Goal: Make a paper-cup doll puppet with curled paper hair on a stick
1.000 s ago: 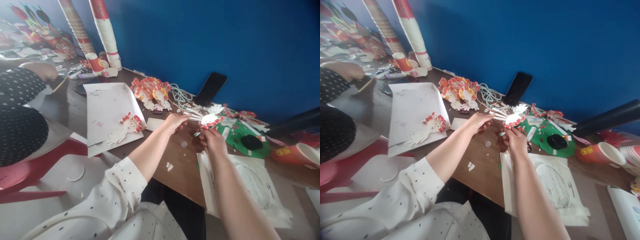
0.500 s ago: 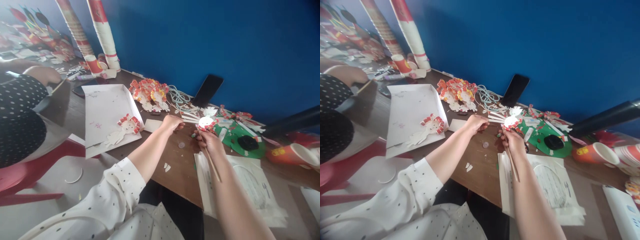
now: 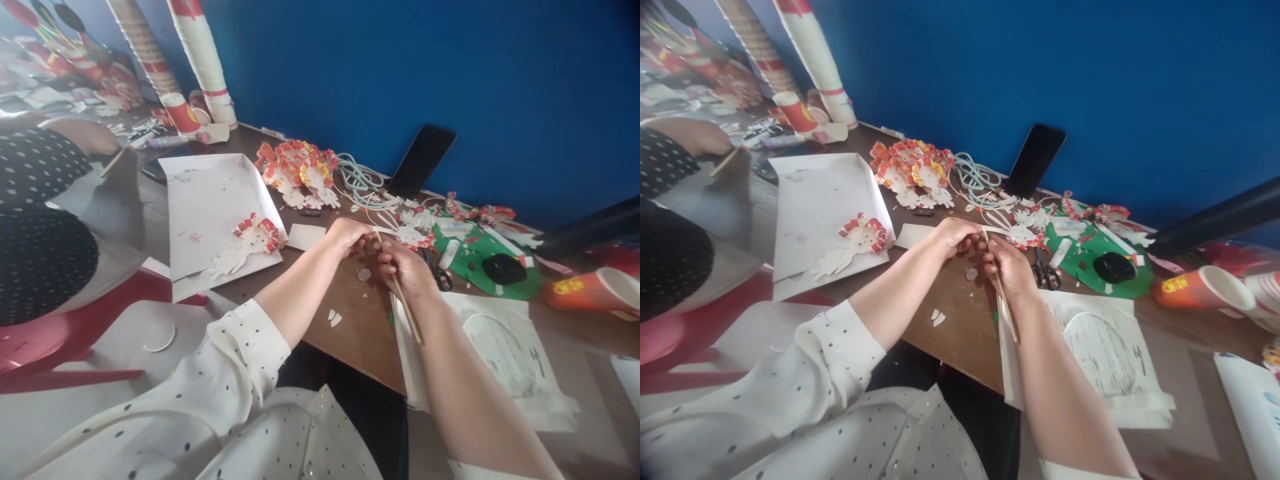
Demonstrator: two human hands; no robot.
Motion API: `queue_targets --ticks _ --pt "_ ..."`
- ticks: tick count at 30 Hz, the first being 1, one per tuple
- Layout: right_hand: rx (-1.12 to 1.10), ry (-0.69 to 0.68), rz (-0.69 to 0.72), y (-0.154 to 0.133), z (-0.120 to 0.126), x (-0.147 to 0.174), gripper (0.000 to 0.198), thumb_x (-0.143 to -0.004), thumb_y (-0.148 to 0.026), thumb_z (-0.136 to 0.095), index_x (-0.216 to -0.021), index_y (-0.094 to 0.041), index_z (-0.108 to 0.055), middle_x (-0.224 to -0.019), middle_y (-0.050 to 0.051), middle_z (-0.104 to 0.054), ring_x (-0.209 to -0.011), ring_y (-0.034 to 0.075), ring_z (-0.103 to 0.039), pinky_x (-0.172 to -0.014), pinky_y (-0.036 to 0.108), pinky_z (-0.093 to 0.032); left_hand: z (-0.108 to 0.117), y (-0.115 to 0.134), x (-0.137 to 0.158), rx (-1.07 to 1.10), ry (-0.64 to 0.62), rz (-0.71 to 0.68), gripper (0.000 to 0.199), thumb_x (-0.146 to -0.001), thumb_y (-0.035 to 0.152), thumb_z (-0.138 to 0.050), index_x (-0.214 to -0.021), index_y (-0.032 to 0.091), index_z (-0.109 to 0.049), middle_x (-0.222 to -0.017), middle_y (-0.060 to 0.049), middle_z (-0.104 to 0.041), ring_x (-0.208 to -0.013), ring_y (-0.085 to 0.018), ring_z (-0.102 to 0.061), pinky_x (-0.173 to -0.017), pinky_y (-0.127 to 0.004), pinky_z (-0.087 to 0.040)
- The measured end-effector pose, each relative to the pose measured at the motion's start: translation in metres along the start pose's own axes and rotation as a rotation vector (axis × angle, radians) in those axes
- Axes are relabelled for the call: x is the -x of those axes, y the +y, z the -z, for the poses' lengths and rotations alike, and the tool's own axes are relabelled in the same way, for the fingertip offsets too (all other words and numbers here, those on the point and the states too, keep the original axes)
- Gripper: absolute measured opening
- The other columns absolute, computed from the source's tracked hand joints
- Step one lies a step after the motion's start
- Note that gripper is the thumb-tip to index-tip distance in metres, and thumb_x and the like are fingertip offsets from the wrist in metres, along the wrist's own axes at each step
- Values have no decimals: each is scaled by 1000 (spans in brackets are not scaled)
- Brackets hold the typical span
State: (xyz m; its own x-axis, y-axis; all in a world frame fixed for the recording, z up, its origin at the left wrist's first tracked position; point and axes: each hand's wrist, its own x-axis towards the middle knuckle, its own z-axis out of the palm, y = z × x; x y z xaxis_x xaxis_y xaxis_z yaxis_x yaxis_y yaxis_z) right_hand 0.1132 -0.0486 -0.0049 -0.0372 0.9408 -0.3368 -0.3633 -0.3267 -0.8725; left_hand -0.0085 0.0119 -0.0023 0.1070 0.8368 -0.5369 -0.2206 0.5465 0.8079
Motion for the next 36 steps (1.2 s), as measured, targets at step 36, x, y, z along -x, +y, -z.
queue_targets --ticks 36 --pt "107 161 77 1 5 -11 45 -52 -22 -78 -96 -20 -70 -72 -1 -64 -53 6 -49 -35 13 -22 4 -2 2 158 -158 -4 16 -81 0 -65 -68 8 -69 -64 -5 -66 -58 -8 -63 -64 -17 -52"
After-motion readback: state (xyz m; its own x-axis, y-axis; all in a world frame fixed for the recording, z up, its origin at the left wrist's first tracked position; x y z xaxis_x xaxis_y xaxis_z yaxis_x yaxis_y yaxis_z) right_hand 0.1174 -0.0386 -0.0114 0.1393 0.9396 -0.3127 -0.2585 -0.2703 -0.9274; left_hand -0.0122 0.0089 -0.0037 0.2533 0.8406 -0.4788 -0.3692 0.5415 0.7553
